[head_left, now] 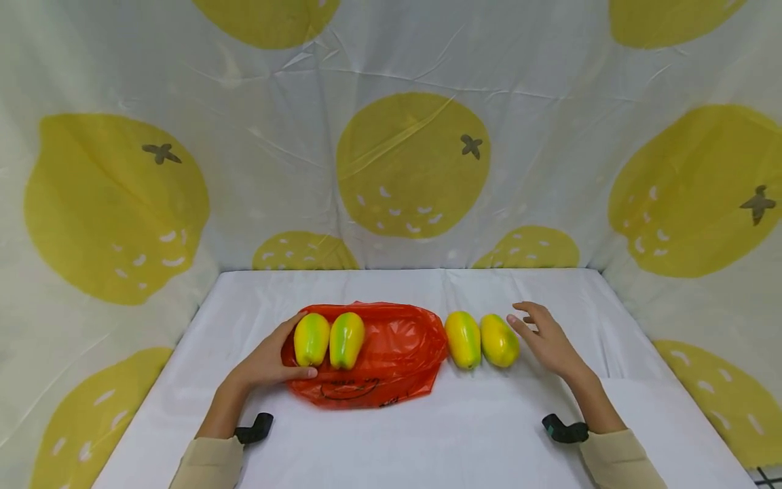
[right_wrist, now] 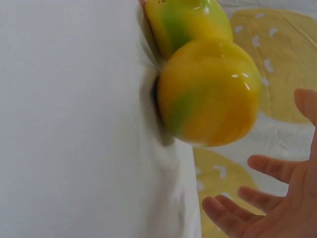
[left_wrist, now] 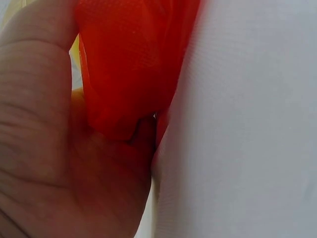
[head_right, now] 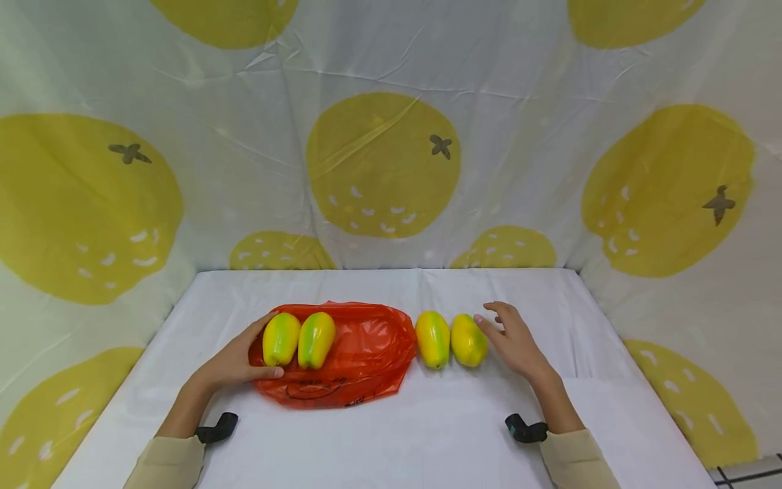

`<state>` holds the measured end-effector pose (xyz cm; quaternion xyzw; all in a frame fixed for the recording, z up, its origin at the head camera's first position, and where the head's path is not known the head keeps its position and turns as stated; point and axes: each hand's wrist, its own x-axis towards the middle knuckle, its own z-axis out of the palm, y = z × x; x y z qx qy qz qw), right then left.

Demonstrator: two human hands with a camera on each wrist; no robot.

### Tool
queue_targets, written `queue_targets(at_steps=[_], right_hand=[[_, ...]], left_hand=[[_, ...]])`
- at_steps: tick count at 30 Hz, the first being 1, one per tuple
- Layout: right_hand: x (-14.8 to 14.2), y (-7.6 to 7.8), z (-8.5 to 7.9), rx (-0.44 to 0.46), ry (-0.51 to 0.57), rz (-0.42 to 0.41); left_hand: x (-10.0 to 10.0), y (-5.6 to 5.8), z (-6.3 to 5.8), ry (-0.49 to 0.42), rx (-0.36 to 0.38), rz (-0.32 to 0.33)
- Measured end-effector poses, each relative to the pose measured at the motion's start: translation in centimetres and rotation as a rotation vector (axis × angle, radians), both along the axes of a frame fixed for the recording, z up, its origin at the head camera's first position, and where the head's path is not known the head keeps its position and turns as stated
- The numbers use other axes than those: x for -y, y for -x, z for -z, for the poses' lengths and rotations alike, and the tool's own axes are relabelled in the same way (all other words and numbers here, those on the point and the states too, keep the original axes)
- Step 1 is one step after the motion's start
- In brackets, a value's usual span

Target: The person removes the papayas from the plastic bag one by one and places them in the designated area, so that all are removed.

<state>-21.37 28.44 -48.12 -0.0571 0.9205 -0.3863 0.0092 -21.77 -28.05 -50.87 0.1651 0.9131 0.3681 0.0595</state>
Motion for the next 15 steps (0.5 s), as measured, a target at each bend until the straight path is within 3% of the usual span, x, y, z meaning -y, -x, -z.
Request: queue_targets(at_steps=[4, 15], right_hand=[[-0.6, 0.0, -0.5, -0.062, 0.025, 0.02], [0.2, 0.0, -0.8, -0.085, 0.068, 0.056]], left_hand=[[0.0, -0.1, 0.2, 0.002, -0.002, -0.002], [-0.1, -0.3, -0.1, -0.002, 0.006, -0.009]])
